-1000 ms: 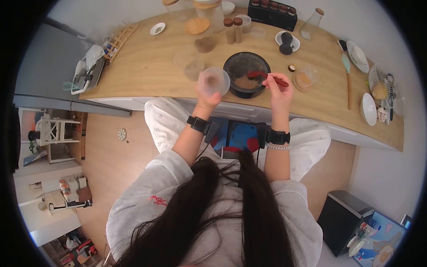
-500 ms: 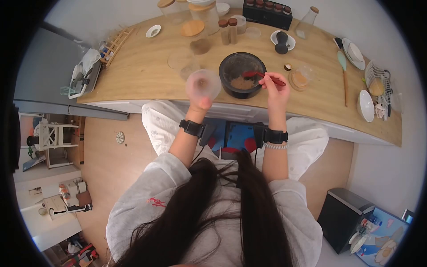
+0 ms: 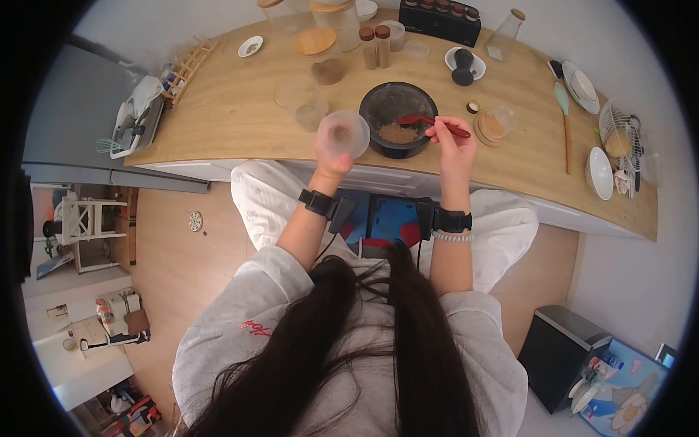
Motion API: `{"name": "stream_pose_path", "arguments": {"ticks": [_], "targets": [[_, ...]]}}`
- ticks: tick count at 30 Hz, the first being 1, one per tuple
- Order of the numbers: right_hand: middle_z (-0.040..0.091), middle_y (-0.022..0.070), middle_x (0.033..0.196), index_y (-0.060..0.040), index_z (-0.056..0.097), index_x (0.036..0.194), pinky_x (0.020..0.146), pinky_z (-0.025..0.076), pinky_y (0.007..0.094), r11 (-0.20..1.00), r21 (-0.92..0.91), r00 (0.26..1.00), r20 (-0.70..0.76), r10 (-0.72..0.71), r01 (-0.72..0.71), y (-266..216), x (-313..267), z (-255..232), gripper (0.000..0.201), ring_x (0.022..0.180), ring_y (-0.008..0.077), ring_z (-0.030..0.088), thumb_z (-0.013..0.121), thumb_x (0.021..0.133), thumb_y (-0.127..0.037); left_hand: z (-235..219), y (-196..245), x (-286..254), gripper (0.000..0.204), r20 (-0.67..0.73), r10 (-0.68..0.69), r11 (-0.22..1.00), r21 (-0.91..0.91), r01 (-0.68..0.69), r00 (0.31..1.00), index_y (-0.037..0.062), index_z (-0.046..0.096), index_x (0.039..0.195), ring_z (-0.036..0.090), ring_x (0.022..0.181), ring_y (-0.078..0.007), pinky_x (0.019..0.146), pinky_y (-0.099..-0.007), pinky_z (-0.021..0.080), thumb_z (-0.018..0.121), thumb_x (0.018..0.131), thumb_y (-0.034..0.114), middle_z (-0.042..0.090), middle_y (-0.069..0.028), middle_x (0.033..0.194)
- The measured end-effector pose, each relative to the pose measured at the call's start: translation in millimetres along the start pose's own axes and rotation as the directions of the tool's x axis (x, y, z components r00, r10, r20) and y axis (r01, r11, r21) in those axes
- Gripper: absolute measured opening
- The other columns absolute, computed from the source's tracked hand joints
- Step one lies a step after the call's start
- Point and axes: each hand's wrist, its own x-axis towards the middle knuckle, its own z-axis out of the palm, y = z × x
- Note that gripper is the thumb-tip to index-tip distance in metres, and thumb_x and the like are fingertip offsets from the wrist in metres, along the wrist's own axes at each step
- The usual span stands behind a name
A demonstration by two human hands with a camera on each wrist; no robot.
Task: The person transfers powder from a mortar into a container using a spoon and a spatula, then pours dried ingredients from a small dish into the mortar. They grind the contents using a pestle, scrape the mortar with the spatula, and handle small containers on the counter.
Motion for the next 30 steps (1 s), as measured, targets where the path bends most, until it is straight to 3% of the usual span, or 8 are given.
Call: {"name": "stream_pose_path", "arguments": {"ticks": [1, 3, 6, 12, 15, 24, 28, 30], "targets": [[0.063, 0.0067, 0.076, 0.0001, 0.06, 0.092, 0.062, 0.043, 0.0216, 1.0, 0.001, 1.0, -0.002, 0.003, -0.003, -0.2, 0.1, 0.2, 0.009, 0.07, 0.0119, 0.06, 0.06, 0.085, -0.005, -1.3, -0.5, -0.1, 0.074, 0.0, 0.002, 1.0, -0.001, -0.002, 1.0, 0.0002, 0.056, 0.09, 0.058, 0.071, -0.0251, 0.063, -0.032, 0.046, 0.053, 0.068, 0.071, 0.057, -0.0113, 0.079], [0.063, 0.0074, 0.076, 0.0007, 0.06, 0.092, 0.062, 0.044, 0.0217, 1.0, -0.008, 1.0, -0.005, -0.011, 0.011, -0.1, 0.1, 1.4, 0.01, 0.068, 0.0121, 0.059, 0.06, 0.085, -0.006, -3.8, -0.5, 0.8, 0.075, 0.057, -0.021, 0.994, -0.106, 0.027, 0.998, -0.0014, 0.054, 0.098, 0.054, 0.089, -0.0237, 0.082, -0.0352, 0.043, 0.055, 0.071, 0.069, 0.056, -0.0111, 0.092], [0.064, 0.0084, 0.076, 0.0013, 0.06, 0.093, 0.062, 0.044, 0.0221, 0.999, -0.021, 1.0, -0.007, -0.024, 0.023, -0.7, -0.6, 0.4, 0.012, 0.068, 0.0123, 0.059, 0.059, 0.085, -0.007, -2.8, 5.8, 0.9, 0.074, -0.056, -0.067, 0.977, -0.204, 0.054, 0.996, 0.0, 0.054, 0.097, 0.053, 0.09, -0.0229, 0.083, -0.0357, 0.041, 0.055, 0.071, 0.07, 0.056, -0.0096, 0.093], [0.064, 0.0097, 0.077, 0.0021, 0.059, 0.096, 0.064, 0.044, 0.0236, 0.999, -0.042, 1.0, 0.003, -0.028, 0.028, -0.8, -0.9, 0.1, 0.015, 0.068, 0.0126, 0.058, 0.056, 0.087, -0.009, -12.3, 25.6, 6.8, 0.074, 0.062, -0.066, 0.989, -0.126, 0.073, 0.996, 0.0006, 0.054, 0.096, 0.053, 0.09, -0.0222, 0.081, -0.0349, 0.042, 0.052, 0.071, 0.07, 0.056, -0.0086, 0.094], [0.064, 0.0089, 0.077, 0.0017, 0.059, 0.096, 0.064, 0.043, 0.0225, 0.999, -0.029, 1.0, 0.018, -0.026, 0.026, 0.2, -0.7, -0.4, 0.014, 0.07, 0.0123, 0.059, 0.056, 0.087, -0.007, -1.8, 6.1, 1.5, 0.074, -0.019, -0.071, 0.989, -0.135, 0.068, 0.997, 0.0007, 0.054, 0.092, 0.053, 0.088, -0.0231, 0.078, -0.035, 0.043, 0.049, 0.072, 0.072, 0.056, -0.0096, 0.092], [0.064, 0.0094, 0.078, 0.0021, 0.059, 0.096, 0.063, 0.044, 0.0228, 0.999, -0.037, 1.0, -0.005, -0.021, 0.021, 2.0, 0.3, -2.7, 0.015, 0.07, 0.013, 0.059, 0.056, 0.087, -0.009, -11.4, 6.1, -4.9, 0.077, 0.069, -0.047, 0.998, -0.025, 0.049, 0.996, 0.0, 0.054, 0.091, 0.055, 0.088, -0.025, 0.077, -0.0351, 0.044, 0.047, 0.072, 0.074, 0.057, -0.012, 0.094], [0.065, 0.0116, 0.078, 0.0029, 0.058, 0.098, 0.064, 0.045, 0.0237, 0.997, -0.066, 1.0, 0.003, -0.028, 0.028, 4.1, 2.0, -3.7, 0.018, 0.07, 0.0138, 0.059, 0.054, 0.088, -0.013, -7.4, 7.0, -8.2, 0.08, 0.072, -0.079, 0.992, -0.09, 0.086, 0.994, -0.0017, 0.054, 0.097, 0.055, 0.089, -0.0244, 0.078, -0.0345, 0.044, 0.05, 0.071, 0.074, 0.057, -0.0125, 0.096], [0.065, 0.012, 0.079, 0.0026, 0.058, 0.098, 0.064, 0.045, 0.0237, 0.998, -0.062, 1.0, 0.017, -0.022, 0.023, 3.9, 2.7, -5.6, 0.018, 0.07, 0.0136, 0.059, 0.054, 0.089, -0.013, -5.4, 10.3, -2.7, 0.078, -0.009, -0.03, 0.995, -0.092, 0.029, 1.0, -0.0026, 0.057, 0.095, 0.058, 0.071, -0.0224, 0.065, -0.0307, 0.047, 0.054, 0.069, 0.071, 0.059, -0.0118, 0.084]]}}
